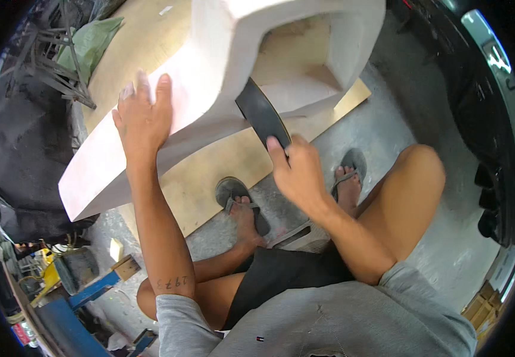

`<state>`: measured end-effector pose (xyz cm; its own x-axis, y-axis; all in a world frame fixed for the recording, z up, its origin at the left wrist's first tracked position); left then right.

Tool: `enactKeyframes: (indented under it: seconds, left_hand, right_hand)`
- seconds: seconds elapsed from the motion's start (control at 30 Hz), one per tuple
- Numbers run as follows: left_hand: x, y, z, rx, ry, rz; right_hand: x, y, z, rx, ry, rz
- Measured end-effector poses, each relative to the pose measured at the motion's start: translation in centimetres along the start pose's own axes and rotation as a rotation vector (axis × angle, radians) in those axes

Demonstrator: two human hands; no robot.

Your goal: Sanding a large white fiberglass or plastic car part with a sanding block.

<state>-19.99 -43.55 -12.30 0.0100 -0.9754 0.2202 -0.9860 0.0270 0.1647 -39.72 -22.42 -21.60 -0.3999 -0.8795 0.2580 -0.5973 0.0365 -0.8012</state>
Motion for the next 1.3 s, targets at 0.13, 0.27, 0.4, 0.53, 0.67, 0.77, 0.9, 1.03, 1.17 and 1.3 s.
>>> enactKeyframes:
  seconds: [0.13, 0.27, 0.4, 0.53, 0.67, 0.77, 0.9, 1.03, 1.17, 1.3]
  left_hand:
    - [-1.4, 1.1, 0.8, 0.053, -0.066, -0.050]
    - [-0.7, -0.1, 0.7, 0.032, -0.035, -0.063]
    - [-1.3, 0.0, 0.2, 0.016, -0.015, -0.074]
    - [-1.2, 0.2, -0.3, -0.005, 0.026, -0.017]
    - [-1.3, 0.0, 0.4, 0.044, -0.034, -0.045]
    - [-1.2, 0.7, 0.1, 0.032, -0.062, -0.076]
    - [-1.4, 0.5, 0.3, 0.017, -0.075, -0.070]
    - [-1.5, 1.7, 0.1, 0.034, -0.071, -0.014]
    - [-0.8, 0.9, 0.4, 0.019, -0.115, -0.042]
    - [0.2, -0.1, 0.5, 0.015, -0.153, -0.007]
  right_hand:
    - [-0.5, 0.1, -0.7, 0.130, -0.071, 0.055]
    - [1.1, -0.9, 0.5, 0.060, -0.119, 0.103]
    - [-1.5, -1.1, 0.0, 0.227, -0.026, 0.135]
    - [2.4, -0.3, 1.3, 0.099, -0.107, 0.136]
    - [-1.3, -2.1, -0.4, 0.260, -0.071, 0.160]
    - [1.1, -0.3, -0.1, 0.162, -0.135, 0.216]
    - [0.0, -1.0, -0.2, 0.175, -0.064, 0.113]
    - [0.8, -0.3, -0.5, 0.225, 0.025, 0.034]
    - [1.4, 2.9, -0.4, 0.506, 0.035, 0.262]
    - [-1.4, 5.4, -1.9, 0.387, 0.059, 0.316]
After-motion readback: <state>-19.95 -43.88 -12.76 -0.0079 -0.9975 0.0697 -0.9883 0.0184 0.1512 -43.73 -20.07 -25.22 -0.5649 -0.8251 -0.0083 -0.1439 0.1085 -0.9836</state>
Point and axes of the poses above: each hand's wrist, its own x-axis towards the middle knuckle, its own z-axis out of the palm, y = z × x, the point moved 8 cm from there along x, towards the middle knuckle, and after that the axes turned 13 degrees about -z, right-handed, at the moved point
